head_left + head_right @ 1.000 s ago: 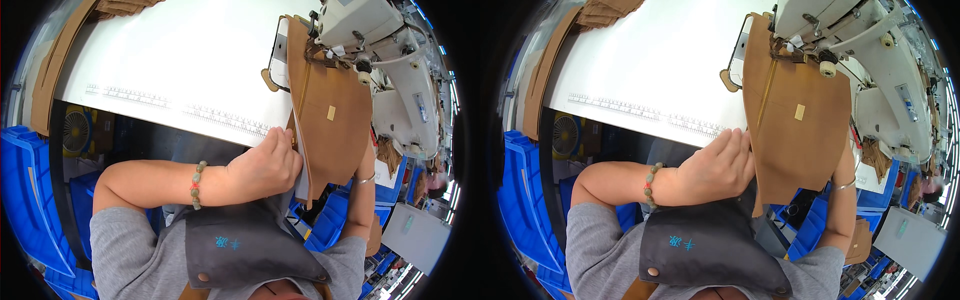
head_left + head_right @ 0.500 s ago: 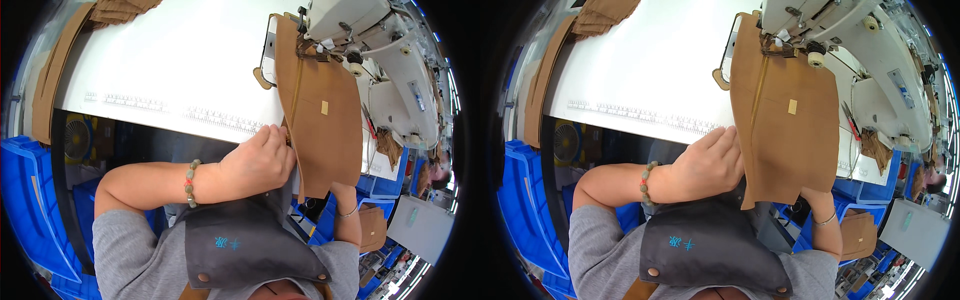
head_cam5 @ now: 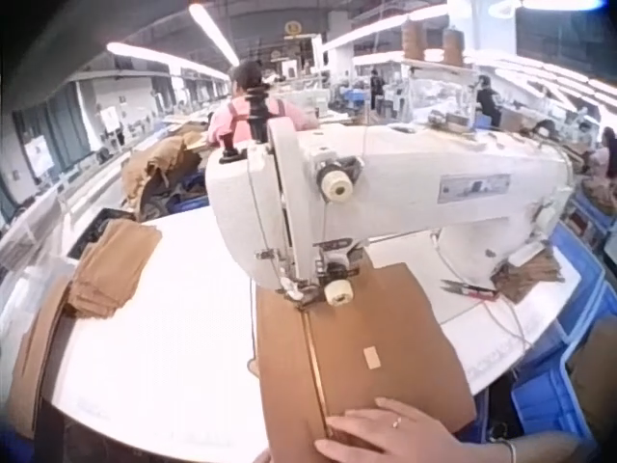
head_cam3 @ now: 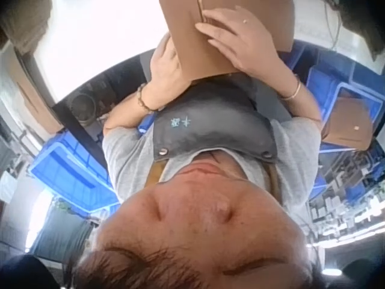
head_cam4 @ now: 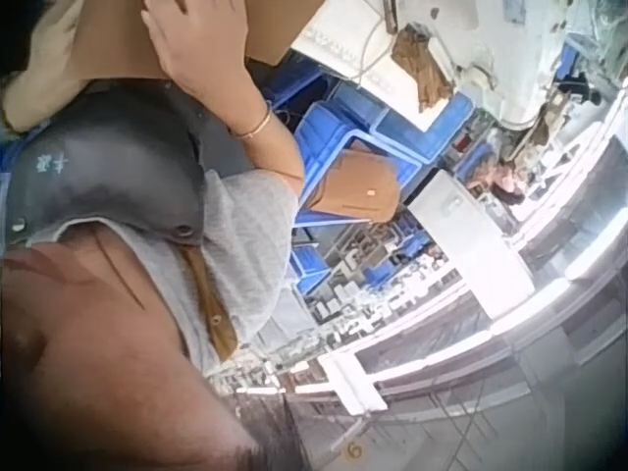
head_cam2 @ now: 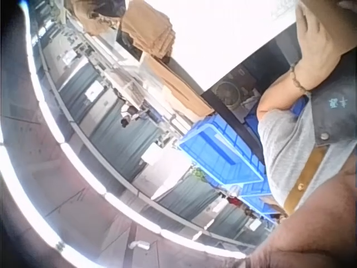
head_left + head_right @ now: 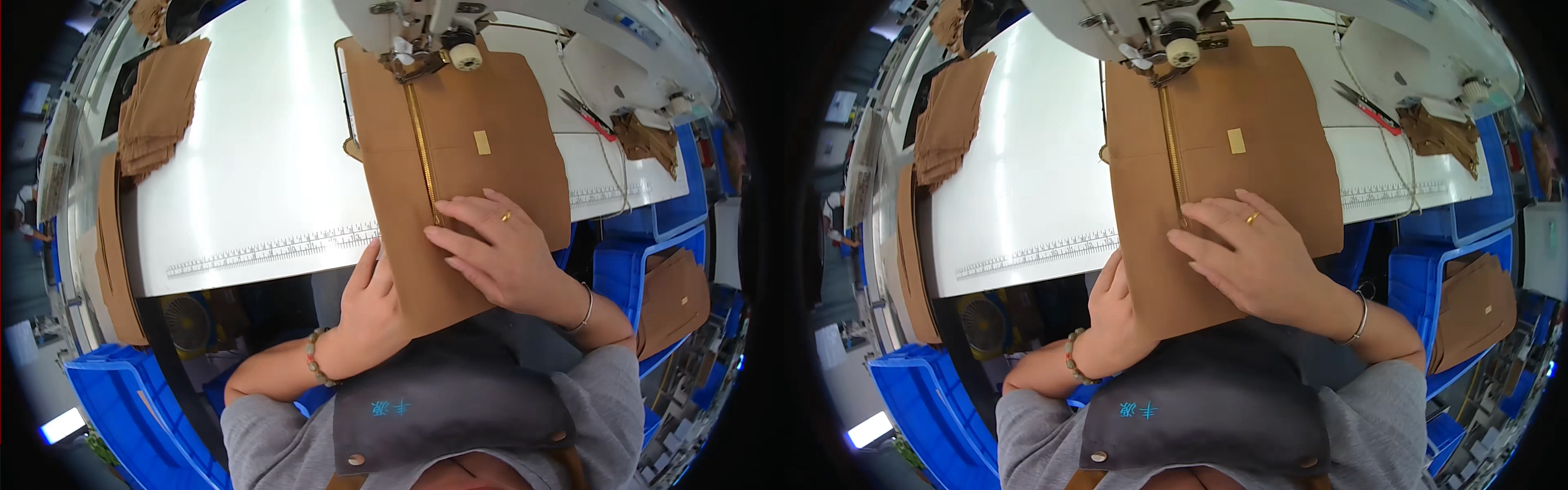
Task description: Sewing a zipper onto a leather panel using an industrial sewing machine.
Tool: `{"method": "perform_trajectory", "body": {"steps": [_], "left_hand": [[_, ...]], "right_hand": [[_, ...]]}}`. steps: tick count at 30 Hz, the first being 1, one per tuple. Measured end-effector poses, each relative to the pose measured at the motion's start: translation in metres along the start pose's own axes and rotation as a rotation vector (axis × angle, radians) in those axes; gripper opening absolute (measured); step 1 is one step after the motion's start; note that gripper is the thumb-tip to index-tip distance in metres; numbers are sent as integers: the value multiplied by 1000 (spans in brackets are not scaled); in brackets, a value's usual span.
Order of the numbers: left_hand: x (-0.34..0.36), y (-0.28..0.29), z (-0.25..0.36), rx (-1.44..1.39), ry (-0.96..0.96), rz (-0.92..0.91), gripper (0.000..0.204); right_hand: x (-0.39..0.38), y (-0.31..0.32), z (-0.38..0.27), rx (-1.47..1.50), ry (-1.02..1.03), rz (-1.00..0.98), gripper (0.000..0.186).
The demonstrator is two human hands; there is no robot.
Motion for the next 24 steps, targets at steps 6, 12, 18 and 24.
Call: {"method": "perform_trajectory", "body": {"steps": [6, 12, 18, 24], "left_hand": [[-6, 4, -13, 182, 137, -30, 30], [17, 44, -57, -170, 327, 77, 28], [59, 16, -57, 69, 226, -30, 39], [70, 0, -56, 147, 180, -208, 68]], "right_hand": [[0, -14, -12, -238, 53, 2, 44], [-5, -19, -16, -237, 72, -15, 48], [-5, -18, -15, -230, 74, -42, 52], [5, -1, -6, -193, 117, -93, 50]]}}
Point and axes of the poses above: each hand's wrist, its own x-axis towards the middle knuckle, its own y-axis out of the back of the hand, z = x × y, the point moved 6 cm from there along x, towards the middle knuckle, and after that the axes turned 12 degrees about y, right-handed, at the moved point
